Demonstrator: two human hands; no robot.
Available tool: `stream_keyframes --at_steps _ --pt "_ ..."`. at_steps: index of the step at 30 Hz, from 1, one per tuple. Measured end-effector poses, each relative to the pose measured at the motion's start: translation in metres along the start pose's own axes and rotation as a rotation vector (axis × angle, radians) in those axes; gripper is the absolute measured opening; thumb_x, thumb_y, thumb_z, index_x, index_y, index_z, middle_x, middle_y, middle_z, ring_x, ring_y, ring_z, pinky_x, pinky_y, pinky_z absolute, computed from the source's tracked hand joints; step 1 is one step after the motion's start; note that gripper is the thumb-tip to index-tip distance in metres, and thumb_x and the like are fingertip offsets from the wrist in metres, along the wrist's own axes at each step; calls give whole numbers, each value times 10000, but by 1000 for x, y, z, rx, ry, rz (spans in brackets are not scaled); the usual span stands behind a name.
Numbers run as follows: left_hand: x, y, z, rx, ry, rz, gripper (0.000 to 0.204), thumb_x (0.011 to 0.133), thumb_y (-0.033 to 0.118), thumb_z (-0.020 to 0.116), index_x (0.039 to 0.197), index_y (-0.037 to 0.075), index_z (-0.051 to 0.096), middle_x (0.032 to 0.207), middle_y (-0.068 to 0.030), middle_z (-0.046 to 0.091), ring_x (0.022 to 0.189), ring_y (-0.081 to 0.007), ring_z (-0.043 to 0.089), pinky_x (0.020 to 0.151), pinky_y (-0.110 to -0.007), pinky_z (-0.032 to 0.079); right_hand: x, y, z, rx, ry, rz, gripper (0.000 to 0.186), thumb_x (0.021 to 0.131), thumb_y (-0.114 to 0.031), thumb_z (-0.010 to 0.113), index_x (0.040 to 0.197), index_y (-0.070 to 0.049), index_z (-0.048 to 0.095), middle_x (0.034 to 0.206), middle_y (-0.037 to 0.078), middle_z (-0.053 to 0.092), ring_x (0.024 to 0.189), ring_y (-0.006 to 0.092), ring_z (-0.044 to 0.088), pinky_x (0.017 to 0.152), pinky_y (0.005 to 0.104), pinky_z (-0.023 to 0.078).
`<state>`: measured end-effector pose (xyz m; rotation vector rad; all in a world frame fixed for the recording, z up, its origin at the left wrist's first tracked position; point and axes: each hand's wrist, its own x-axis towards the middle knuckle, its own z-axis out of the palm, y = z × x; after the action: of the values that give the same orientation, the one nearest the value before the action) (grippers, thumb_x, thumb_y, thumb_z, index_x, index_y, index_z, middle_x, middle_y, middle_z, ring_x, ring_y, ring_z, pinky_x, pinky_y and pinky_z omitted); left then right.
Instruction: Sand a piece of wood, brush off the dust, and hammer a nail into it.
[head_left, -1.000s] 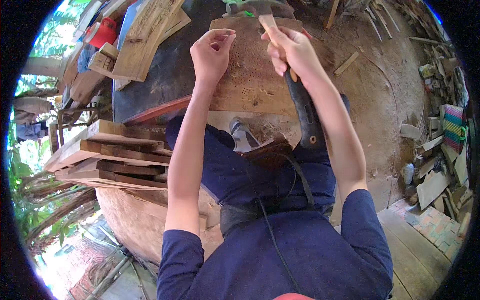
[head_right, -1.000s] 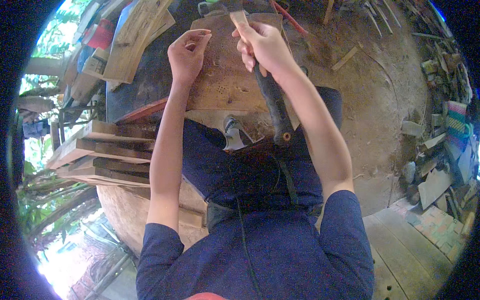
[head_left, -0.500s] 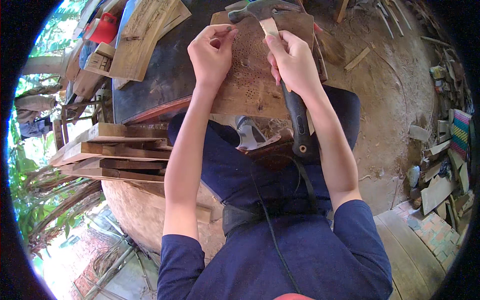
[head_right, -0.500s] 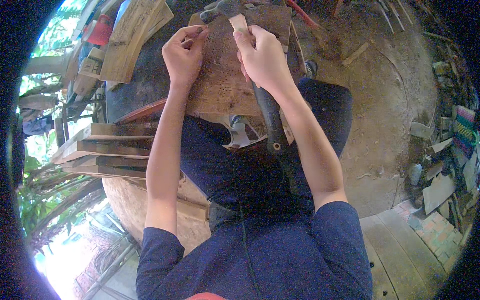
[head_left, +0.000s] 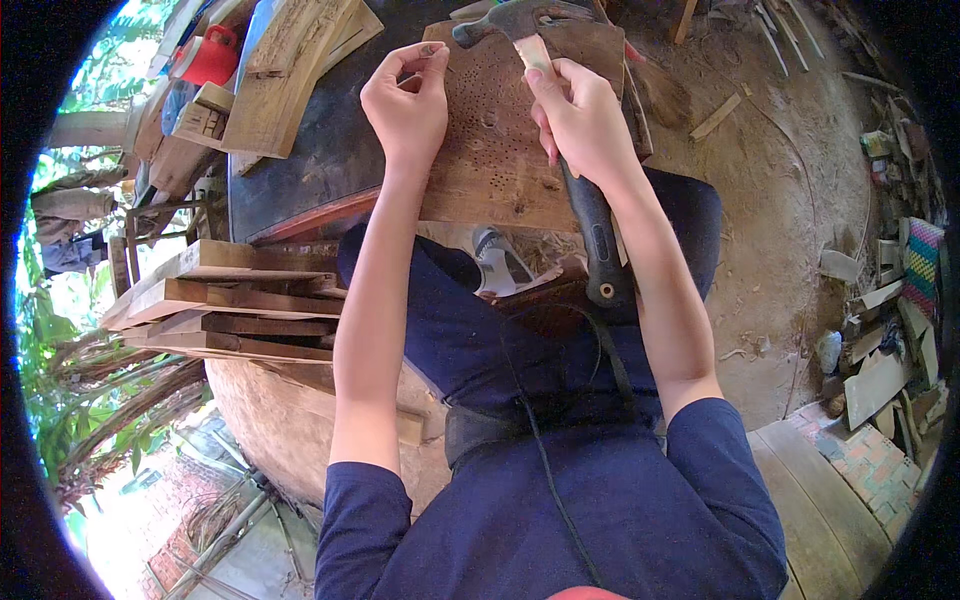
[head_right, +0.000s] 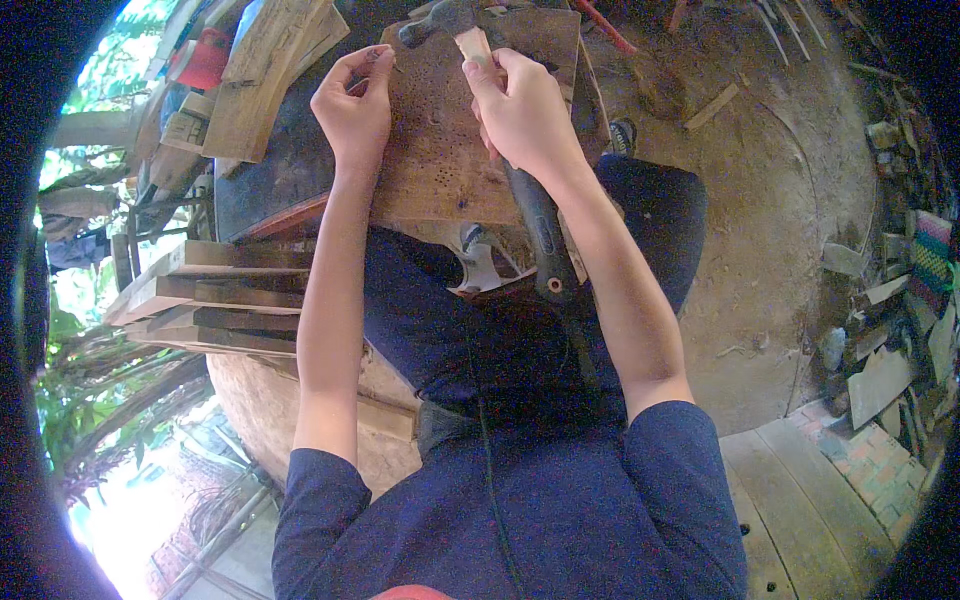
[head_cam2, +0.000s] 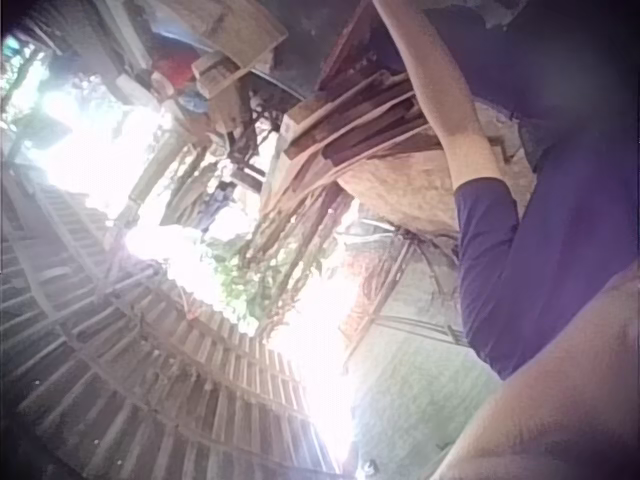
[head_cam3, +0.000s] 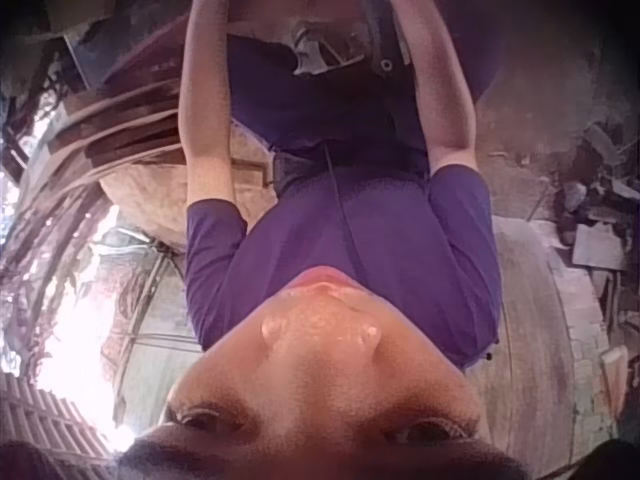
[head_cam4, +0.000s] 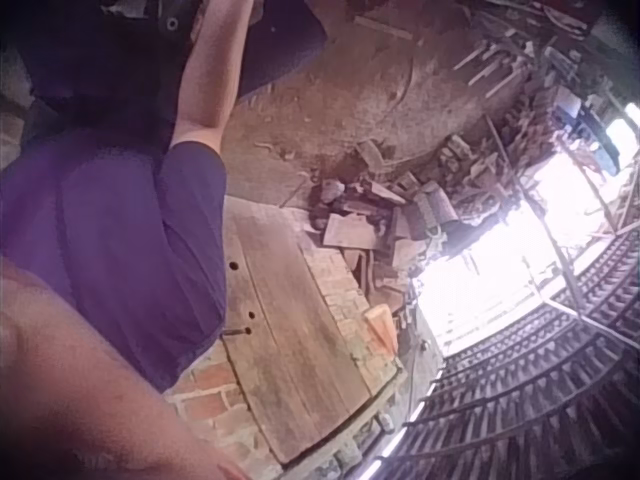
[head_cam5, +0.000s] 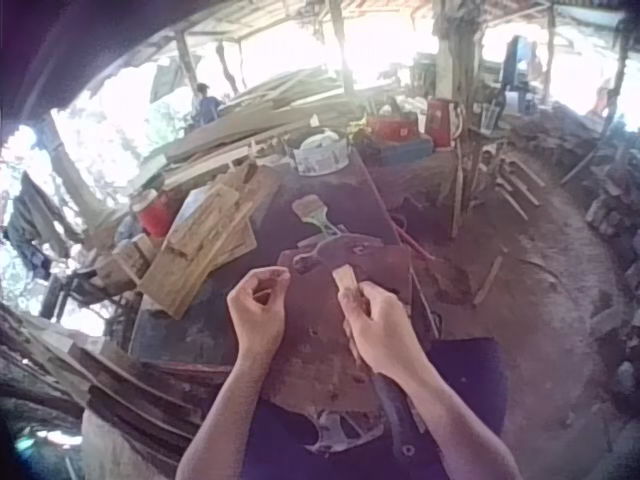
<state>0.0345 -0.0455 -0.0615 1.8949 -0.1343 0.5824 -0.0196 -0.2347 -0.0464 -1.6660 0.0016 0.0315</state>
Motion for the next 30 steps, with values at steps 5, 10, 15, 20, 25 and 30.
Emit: stream_keyframes --at_steps 5,10,15,20,25,30 --pt "-2 6 2 11 -34 9 135 925 136 793 1019 41 800 902 -31 767 828 -78 676 754 -261 551 1 5 -1 42 20 -2 349 1092 -301 539 985 27 590 668 57 606 454 131 584 394 309 438" --pt "-5 7 4 -7 -120 15 146 918 114 793 1041 36 803 891 -26 769 738 -57 635 681 -239 533 -3 2 0 57 43 33 336 1091 -316 553 1024 9 602 660 9 548 459 93 518 422 273 425" --pt "-5 7 3 11 -160 9 179 897 112 819 1059 38 807 887 -13 769 659 -30 567 599 -219 487 -2 2 0 39 37 33 335 1091 -315 554 1008 6 600 659 12 548 455 95 519 420 276 423" --pt "-5 7 3 62 -153 6 200 885 144 841 1052 39 813 822 17 749 610 -11 482 552 -209 425 -2 2 -1 22 39 29 340 1091 -316 554 998 8 598 658 13 550 456 95 523 418 278 419" --pt "-5 9 3 56 -145 9 199 888 158 840 1047 42 815 756 30 718 595 -10 471 538 -210 402 1 8 -2 34 39 -15 347 1084 -312 541 982 17 585 669 52 611 433 129 578 341 296 375" --pt "-3 9 4 21 -162 -41 187 893 157 833 1041 44 817 784 22 733 612 -12 499 556 -208 421 2 5 1 40 44 -8 336 1082 -296 542 978 20 584 666 54 605 434 129 576 349 299 381"
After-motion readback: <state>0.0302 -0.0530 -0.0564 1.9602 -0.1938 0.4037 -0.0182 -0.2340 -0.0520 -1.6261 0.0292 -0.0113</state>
